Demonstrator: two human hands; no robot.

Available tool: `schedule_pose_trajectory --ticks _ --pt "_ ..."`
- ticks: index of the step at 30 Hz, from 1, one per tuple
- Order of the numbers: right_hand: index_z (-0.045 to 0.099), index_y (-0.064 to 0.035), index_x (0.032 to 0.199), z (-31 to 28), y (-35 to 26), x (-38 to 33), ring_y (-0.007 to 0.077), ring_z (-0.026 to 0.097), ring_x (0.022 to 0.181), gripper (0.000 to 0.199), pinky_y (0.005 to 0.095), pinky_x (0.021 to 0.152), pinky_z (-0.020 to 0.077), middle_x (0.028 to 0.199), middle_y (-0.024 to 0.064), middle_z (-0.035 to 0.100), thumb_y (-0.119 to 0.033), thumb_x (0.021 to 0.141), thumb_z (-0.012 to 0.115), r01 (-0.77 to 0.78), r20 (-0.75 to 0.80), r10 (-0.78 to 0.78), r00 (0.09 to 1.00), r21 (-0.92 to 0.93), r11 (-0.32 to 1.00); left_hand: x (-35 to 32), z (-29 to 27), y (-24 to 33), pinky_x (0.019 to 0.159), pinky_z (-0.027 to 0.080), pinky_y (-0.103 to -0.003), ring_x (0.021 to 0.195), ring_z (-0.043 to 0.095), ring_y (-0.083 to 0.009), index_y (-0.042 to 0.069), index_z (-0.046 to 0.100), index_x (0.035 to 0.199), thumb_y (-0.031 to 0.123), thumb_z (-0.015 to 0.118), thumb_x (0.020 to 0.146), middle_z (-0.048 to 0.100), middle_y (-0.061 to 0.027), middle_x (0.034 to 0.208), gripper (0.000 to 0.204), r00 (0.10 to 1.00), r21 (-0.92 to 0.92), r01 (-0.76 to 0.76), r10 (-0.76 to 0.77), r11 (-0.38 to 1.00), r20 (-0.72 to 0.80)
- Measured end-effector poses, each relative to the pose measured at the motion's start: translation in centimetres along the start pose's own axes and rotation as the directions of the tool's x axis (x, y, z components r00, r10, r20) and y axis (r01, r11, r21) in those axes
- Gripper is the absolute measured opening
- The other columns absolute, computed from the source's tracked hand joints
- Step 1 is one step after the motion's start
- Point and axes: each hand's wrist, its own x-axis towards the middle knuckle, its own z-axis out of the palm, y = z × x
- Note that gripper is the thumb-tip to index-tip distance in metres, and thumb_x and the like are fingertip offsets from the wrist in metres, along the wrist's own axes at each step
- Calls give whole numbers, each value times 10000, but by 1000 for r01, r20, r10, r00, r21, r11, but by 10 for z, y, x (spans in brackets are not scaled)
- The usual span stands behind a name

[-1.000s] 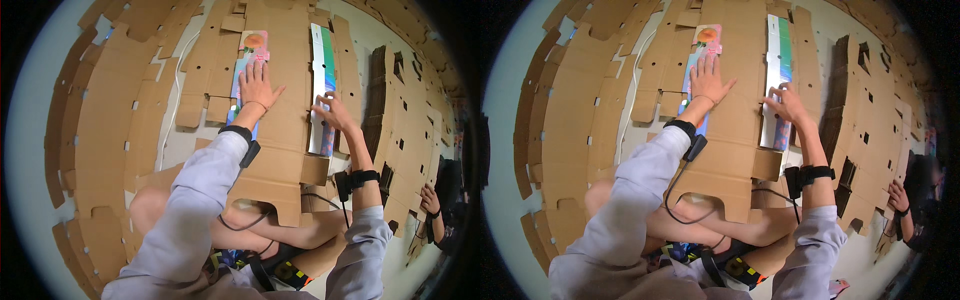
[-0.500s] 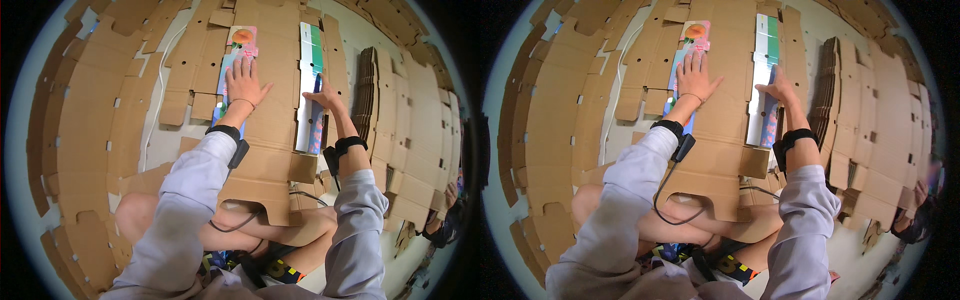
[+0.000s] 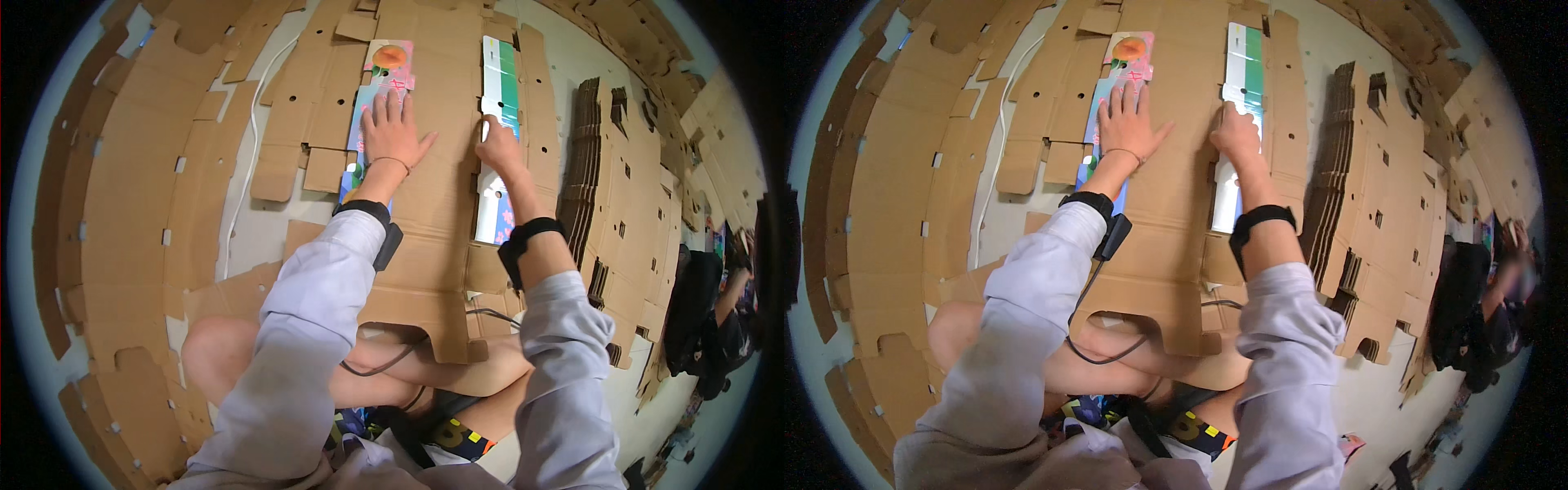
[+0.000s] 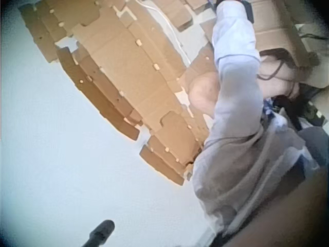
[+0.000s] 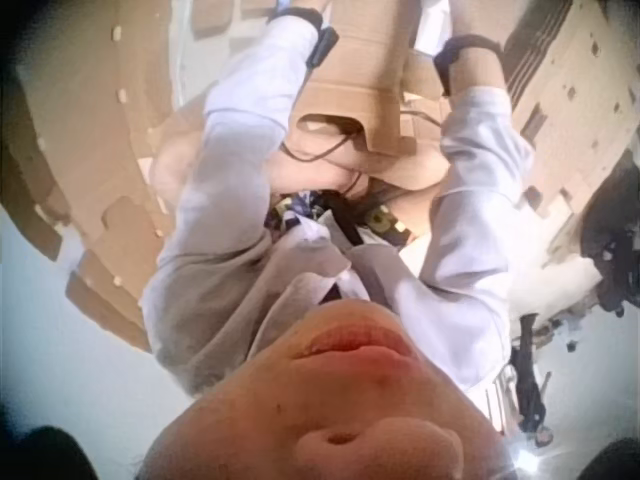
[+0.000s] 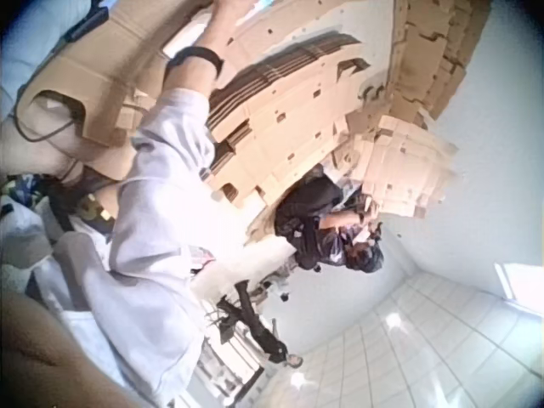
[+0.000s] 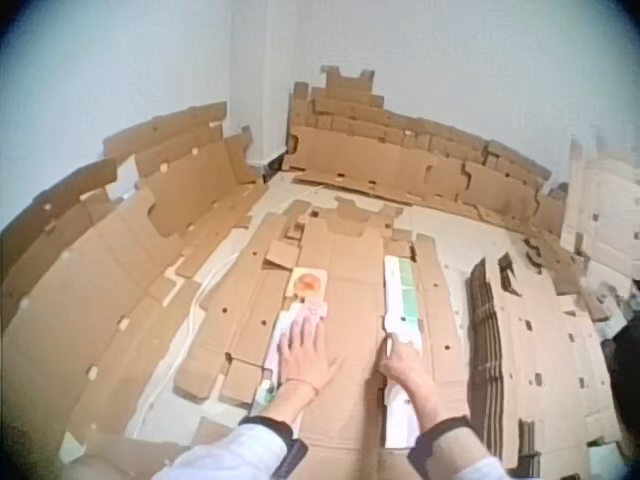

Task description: The recorder is assembling and organizing cardboard components, likely for retail packaging.

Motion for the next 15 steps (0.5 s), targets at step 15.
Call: schedule_pose_trajectory --ticks 15 --pt "211 11 1361 -30 42 -2 328 511 1089 1061 381 943 398 1196 245 488 -239 534 827 38 63 -69 996 403 914 2 -1 -1 1025 199 -494 1289 238 -316 100 349 1345 600 467 786 306 -147 1380 759 1000 -28 5 -5 1000 -11"
